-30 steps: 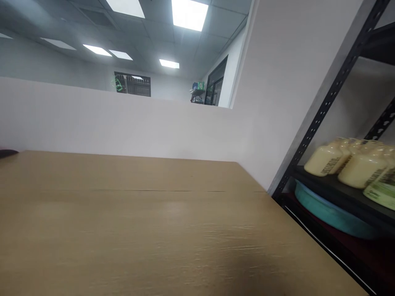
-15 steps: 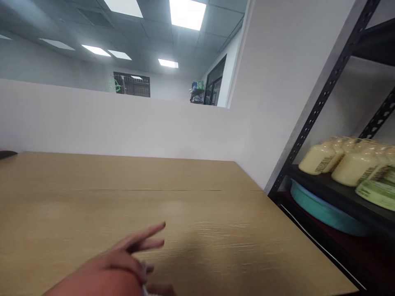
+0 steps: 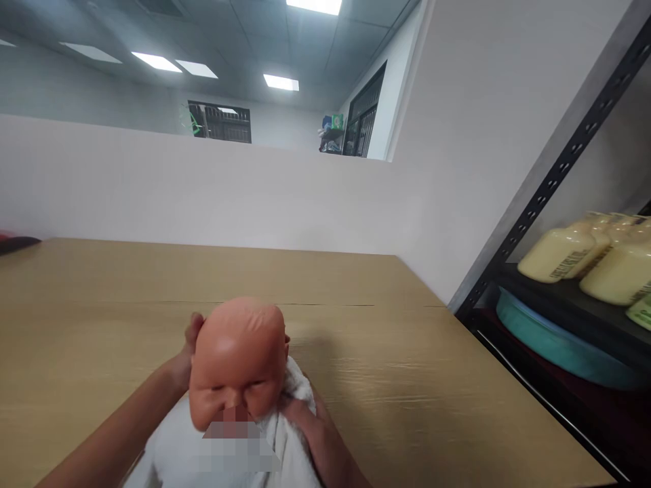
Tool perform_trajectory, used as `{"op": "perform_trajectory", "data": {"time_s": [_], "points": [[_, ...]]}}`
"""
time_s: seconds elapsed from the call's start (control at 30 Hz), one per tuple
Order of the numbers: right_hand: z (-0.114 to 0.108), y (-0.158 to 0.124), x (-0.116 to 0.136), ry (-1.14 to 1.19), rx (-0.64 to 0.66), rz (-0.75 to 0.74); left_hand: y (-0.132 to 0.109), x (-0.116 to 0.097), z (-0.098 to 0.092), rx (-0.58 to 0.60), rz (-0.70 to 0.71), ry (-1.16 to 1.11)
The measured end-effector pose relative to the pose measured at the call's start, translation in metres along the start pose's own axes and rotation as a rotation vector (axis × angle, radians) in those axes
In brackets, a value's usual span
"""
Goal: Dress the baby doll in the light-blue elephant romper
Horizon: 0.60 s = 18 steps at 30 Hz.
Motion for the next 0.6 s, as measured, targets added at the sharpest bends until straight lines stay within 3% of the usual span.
{"op": "perform_trajectory", "data": {"time_s": [0.17,0.4,0.6], "points": [[0.000,0.057,-0.010,-0.005,0.029,0.100,0.035,-0.001,-0.018,0.046,-0.068,-0.187],[-0.020,0.045,-0.005,0.086,0.010,0.365,0.088,-0.001,-0.049,0.022,-0.119,-0.282],[-0.036,0.079,-0.004,0.070,-0.089,0.419,0.125,-0.002,-0.071,-0.024,-0.118,-0.337]]}}
Point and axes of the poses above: each hand's wrist, its own y-axis towards the middle knuckle, its own z-axis out of the palm, x = y × z, the point moved 1 cm from there along y, towards the middle knuckle, and after that the axes turned 12 degrees about -x, right-handed, at the moved point
